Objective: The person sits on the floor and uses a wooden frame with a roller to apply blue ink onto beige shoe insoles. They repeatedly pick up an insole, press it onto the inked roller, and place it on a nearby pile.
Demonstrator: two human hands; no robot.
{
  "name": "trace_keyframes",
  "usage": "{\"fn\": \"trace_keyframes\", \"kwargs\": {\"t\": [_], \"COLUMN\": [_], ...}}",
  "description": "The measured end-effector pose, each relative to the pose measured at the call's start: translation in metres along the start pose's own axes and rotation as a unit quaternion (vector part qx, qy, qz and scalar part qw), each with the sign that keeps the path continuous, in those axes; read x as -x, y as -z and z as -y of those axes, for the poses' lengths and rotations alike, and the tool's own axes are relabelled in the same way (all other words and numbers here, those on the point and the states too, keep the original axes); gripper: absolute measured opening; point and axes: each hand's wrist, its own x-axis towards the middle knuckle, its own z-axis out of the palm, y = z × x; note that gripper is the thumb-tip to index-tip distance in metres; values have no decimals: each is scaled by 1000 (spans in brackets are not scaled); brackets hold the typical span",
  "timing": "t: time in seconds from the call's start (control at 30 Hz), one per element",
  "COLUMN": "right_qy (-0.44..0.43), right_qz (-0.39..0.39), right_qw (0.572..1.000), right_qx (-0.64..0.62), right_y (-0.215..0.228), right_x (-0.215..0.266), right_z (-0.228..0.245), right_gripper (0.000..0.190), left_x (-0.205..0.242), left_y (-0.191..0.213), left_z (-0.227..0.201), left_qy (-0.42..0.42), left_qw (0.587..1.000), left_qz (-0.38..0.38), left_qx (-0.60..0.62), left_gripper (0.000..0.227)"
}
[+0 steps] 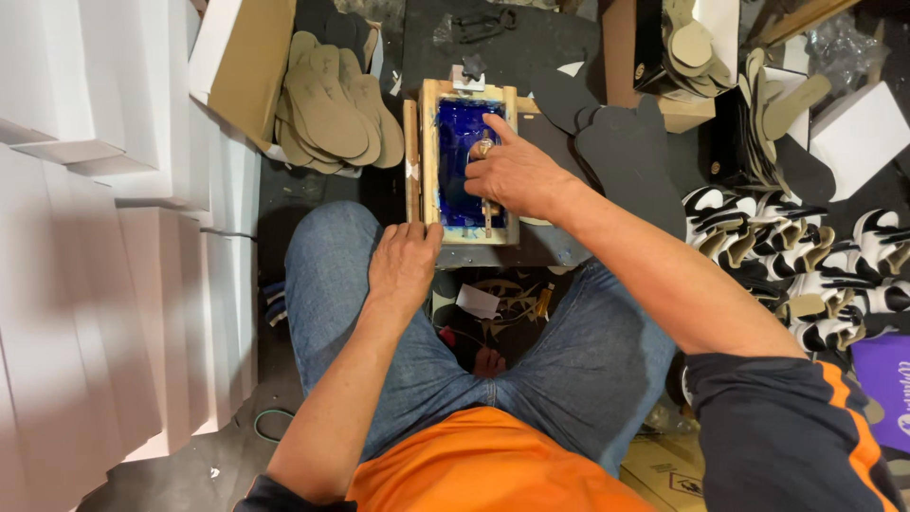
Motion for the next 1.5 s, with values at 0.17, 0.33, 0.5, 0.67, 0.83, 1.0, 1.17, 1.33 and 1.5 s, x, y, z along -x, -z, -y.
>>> {"fn": "trace_keyframes", "kwargs": {"t": [0.17, 0.33, 0.5, 0.67, 0.83, 1.0, 1.17, 1.33, 1.5], "right_qy": [77, 154, 113, 79, 35, -50, -144, -149, -306], "right_qz": [34, 46, 36, -24, -125, -178, -211, -128, -150], "right_qw": [995, 987, 992, 995, 990, 983, 965, 979, 904], "right_qx": [63, 18, -48, -53, -61, -1, 52, -55, -259], "right_y": [5, -10, -42, -60, -62, -79, -108, -83, -56], "right_x": [-7, -8, -4, -13, -14, -9, -10, 3, 28], "right_z": [-4, -15, -22, -6, 0, -14, -26, 0, -14], "right_gripper": [18, 18, 16, 15, 18, 13, 20, 50, 38], "left_x": [2, 1, -1, 4, -3, -5, -5, 4, 3], "left_y": [0, -4, -5, -11, 3, 15, 6, -6, -1], "left_z": [-2, 1, 5, 6, 4, -1, -4, -2, -2], "left_qy": [19, 49, 48, 38, 35, 46, 47, 17, -10], "left_qw": [1000, 998, 998, 998, 999, 998, 997, 997, 997], "left_qz": [15, 33, 32, 28, 27, 40, 52, 40, 14], "left_qx": [9, 28, 41, 44, 30, 28, -11, -60, -73], "left_gripper": [9, 9, 11, 11, 13, 18, 31, 38, 58]}}
